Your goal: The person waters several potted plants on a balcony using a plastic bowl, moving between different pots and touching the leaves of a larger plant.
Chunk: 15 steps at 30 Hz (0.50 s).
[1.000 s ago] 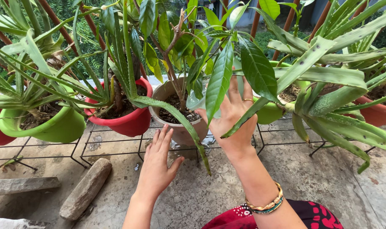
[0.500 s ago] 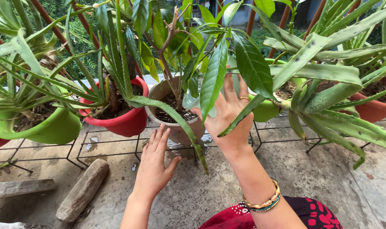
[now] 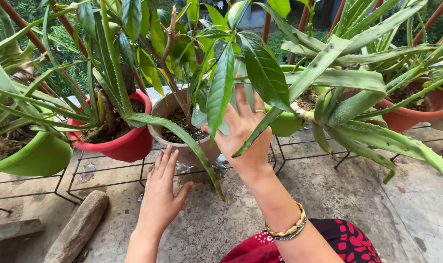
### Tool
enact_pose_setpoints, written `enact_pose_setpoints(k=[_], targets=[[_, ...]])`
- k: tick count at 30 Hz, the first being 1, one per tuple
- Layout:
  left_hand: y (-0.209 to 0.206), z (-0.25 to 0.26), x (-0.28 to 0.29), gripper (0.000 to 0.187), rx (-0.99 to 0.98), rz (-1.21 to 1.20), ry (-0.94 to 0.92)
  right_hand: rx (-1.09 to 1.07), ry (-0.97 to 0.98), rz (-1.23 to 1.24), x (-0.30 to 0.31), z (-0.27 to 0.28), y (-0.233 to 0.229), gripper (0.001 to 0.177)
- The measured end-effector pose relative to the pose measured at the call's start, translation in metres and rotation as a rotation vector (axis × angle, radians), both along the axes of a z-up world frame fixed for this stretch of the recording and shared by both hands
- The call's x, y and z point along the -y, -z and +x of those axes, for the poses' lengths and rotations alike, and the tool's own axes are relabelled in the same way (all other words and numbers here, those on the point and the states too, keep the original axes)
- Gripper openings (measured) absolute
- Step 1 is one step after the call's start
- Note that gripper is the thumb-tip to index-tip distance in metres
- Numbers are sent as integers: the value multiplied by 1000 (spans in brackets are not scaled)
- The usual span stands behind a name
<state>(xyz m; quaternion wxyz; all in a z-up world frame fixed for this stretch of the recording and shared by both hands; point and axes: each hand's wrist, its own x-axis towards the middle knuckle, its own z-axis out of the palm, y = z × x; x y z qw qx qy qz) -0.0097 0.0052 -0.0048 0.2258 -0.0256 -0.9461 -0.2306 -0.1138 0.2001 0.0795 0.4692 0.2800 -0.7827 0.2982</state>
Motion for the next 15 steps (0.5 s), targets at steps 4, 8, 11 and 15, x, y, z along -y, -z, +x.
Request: enact_pose_setpoints(k=[4, 8, 11, 15], targets=[[1, 0, 0, 90, 1, -4, -3, 6, 6, 0, 0, 1, 0, 59], [2, -1, 0, 90, -3, -6, -4, 7, 6, 4, 0, 1, 1, 60], [2, 0, 0, 90, -2, -6, -3, 11, 18, 3, 1, 1, 2, 62], [1, 0, 0, 90, -1, -6, -4, 0, 25, -4, 2, 0, 1, 66]])
